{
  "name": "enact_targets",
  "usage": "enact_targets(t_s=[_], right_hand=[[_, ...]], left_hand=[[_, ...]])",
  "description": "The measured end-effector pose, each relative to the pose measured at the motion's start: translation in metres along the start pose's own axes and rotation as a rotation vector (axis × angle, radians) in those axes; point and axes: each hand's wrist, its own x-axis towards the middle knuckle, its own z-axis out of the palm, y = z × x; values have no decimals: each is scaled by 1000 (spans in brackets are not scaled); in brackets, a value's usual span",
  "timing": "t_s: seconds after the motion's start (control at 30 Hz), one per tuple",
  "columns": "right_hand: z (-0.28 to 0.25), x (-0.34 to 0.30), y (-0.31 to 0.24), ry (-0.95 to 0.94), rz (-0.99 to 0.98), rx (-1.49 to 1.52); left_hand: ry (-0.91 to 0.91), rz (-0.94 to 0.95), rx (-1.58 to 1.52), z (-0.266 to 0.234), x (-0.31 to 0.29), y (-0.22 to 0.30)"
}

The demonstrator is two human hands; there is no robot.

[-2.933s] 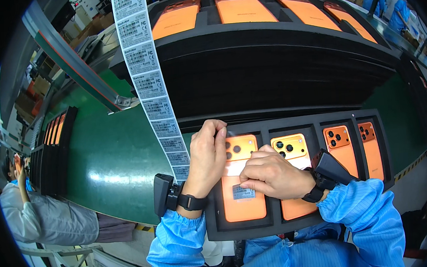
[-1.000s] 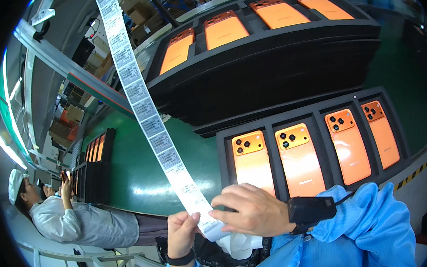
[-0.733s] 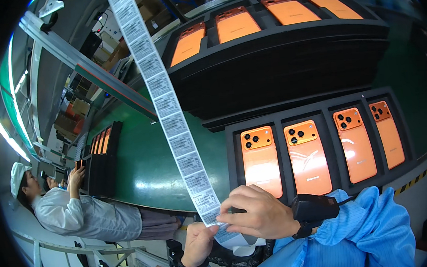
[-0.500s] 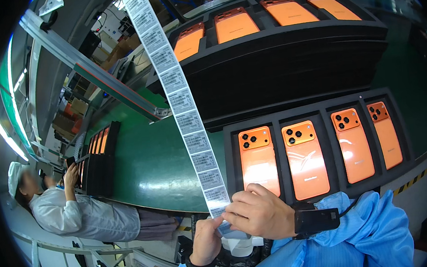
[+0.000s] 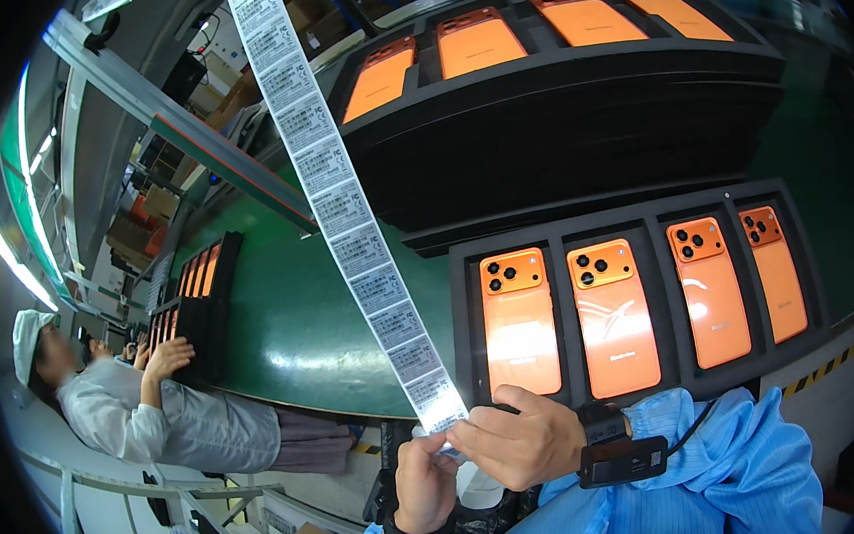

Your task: The person is applying regulatory labels and protective films to the back of mobile phones on a factory assembly line.

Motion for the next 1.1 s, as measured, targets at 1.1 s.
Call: enact_targets(t_s=[1.1], right_hand=[[-8,-2,-1,-31,266,101]], left_hand=[[-57,70,264,1,7,6]])
